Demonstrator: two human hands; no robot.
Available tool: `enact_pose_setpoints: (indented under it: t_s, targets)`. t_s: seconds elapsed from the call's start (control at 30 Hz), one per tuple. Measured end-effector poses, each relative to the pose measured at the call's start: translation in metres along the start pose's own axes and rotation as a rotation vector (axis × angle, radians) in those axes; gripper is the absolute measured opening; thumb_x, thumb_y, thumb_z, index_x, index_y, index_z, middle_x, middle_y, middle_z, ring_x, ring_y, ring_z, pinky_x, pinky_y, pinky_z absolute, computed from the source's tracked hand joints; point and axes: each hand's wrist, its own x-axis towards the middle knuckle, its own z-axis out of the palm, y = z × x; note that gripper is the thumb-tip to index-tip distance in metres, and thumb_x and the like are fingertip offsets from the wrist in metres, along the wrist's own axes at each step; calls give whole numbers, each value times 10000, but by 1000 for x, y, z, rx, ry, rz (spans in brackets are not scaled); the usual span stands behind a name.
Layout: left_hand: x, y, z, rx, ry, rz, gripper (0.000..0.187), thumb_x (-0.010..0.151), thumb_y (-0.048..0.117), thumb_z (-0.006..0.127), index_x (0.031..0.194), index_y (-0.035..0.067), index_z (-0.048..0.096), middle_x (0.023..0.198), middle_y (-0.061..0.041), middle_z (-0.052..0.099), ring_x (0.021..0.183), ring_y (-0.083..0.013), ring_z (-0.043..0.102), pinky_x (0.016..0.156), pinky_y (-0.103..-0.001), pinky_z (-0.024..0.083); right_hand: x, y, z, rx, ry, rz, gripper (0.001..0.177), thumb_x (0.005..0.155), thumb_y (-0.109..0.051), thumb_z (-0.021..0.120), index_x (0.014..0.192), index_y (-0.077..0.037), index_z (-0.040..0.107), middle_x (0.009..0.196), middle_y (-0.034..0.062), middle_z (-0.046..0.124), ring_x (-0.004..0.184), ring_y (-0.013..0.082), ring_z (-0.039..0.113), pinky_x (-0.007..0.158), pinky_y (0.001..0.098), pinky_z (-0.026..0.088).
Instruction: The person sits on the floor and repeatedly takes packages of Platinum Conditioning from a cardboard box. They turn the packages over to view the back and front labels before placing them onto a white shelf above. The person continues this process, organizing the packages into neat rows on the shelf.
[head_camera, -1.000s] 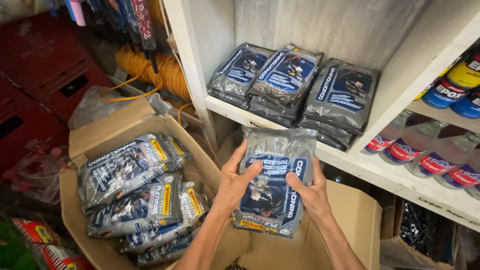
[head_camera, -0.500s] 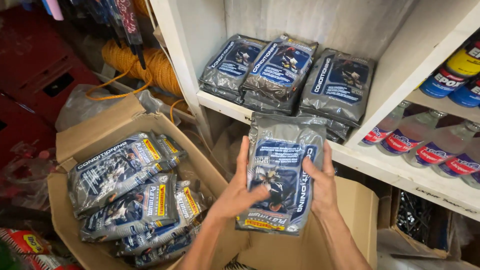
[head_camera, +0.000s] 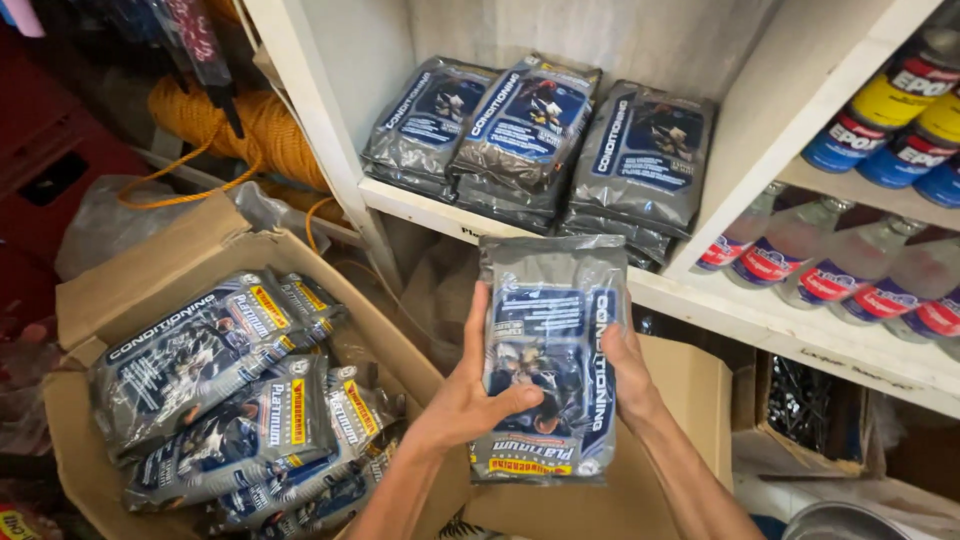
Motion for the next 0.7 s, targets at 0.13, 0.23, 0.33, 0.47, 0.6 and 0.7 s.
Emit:
enact_pose_setpoints:
  t_s: [0.13,0.23,0.33,0.47,0.6,0.7]
  targets:
    - [2,6,2,79,-61,-14,1255,853,166,827,1669,120,-125,1679,-173,314,1454,-234,401,1199,-353,328,-5,19,-14,138,-25,135,894,946,-640,557,1527,20,391,1422,135,574,1265,230,584,1067,395,482]
    - [-1,1,8,-21,-31,-16,1243,835,130,825,1676,109,-91,1671,-174,322,1440,-232,414,1191,-348,332,-16,37,-31,99,28,191,886,935,-657,548,1491,23,432,1398,140,593,1254,236,590,1052,390,483]
    - [-3,4,15,-118,47,-10,1256,799,69,817,1661,116,-95,1683,-161,283,1449,-220,400,1176,-331,319,-21,42,-43,308,-38,266,903,988,-665,518,1517,62,432,1361,213,623,1184,312,619,978,458,509]
    - [-1,9,21,-224,74,-11,1260,790,34,796,1654,136,-115,1711,-152,227,1456,-214,380,1165,-313,314,-22,-8,-11,284,12,86,972,920,-694,514,1618,-102,187,1543,122,427,1366,264,475,1127,431,396]
    - [5,10,24,-280,81,-71,1218,818,70,765,1658,157,-113,1706,-154,223,1434,-242,384,1142,-324,328,-45,-8,-7,81,58,37,1032,917,-724,486,1640,-91,107,1628,116,328,1454,241,386,1181,411,324]
    - [3,-11,18,-221,36,-71,1165,874,125,730,1663,153,-128,1725,-134,180,1487,-239,326,1175,-336,289,-55,-1,-2,112,105,54,989,949,-679,482,1639,-47,161,1573,154,403,1415,261,434,1168,427,359]
